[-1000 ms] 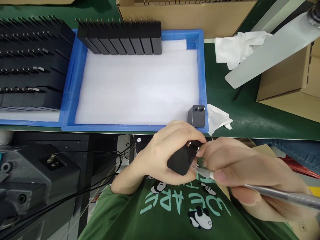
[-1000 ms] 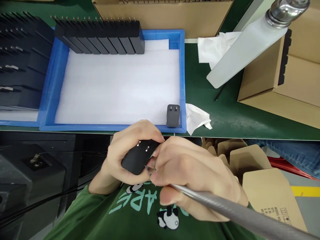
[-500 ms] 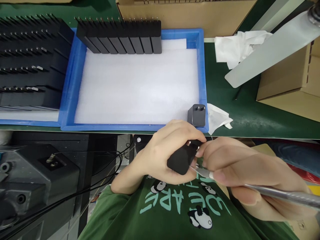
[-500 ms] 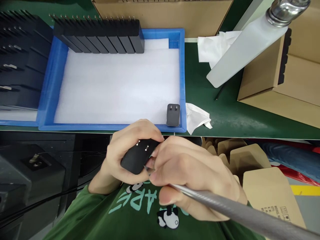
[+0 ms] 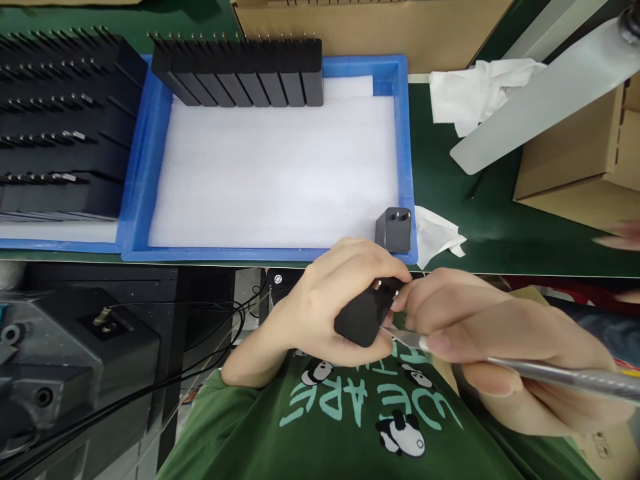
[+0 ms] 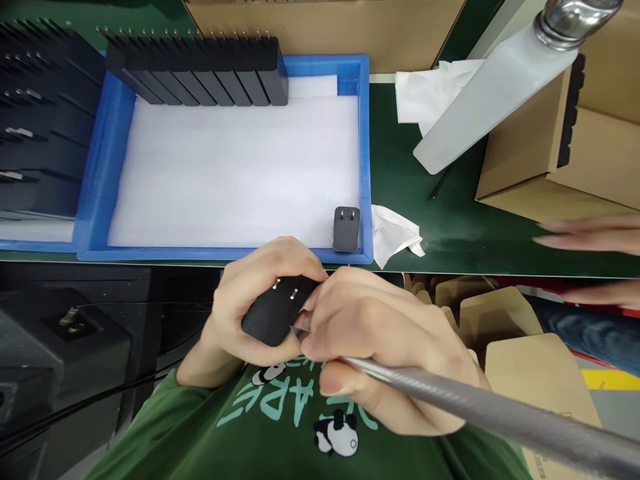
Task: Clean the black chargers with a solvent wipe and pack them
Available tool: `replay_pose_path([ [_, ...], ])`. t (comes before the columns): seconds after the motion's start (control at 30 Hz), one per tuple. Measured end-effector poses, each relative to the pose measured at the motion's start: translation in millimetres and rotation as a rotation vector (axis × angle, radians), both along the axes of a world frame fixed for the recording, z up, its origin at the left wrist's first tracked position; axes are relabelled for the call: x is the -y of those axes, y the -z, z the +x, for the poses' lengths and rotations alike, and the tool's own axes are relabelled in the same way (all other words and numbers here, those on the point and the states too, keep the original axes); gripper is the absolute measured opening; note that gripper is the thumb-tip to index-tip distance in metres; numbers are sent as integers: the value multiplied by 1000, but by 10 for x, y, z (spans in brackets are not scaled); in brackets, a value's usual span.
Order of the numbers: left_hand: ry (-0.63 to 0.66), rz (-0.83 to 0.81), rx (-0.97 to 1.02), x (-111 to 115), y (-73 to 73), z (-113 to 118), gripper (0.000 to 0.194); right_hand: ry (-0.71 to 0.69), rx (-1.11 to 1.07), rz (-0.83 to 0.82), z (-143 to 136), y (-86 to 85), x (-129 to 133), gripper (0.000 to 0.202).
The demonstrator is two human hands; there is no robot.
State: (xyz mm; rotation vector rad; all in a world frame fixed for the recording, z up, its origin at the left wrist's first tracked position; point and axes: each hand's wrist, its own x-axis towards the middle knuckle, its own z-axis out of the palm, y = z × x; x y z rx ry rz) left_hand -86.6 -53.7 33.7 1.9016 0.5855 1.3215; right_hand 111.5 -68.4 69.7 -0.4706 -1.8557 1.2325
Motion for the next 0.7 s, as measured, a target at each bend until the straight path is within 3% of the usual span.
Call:
replay_pose_path([
  [0.37, 6, -1, -40, -14, 10, -18, 49, 85, -18, -25, -48, -43, -32, 16],
  [0.57, 12, 11, -61, -13, 5, -27, 48, -30, 78, -80, 22, -59, -38, 18],
  [0.7, -4, 23, -33, -5, 15, -18, 50, 115, -16, -51, -34, -18, -12, 18],
])
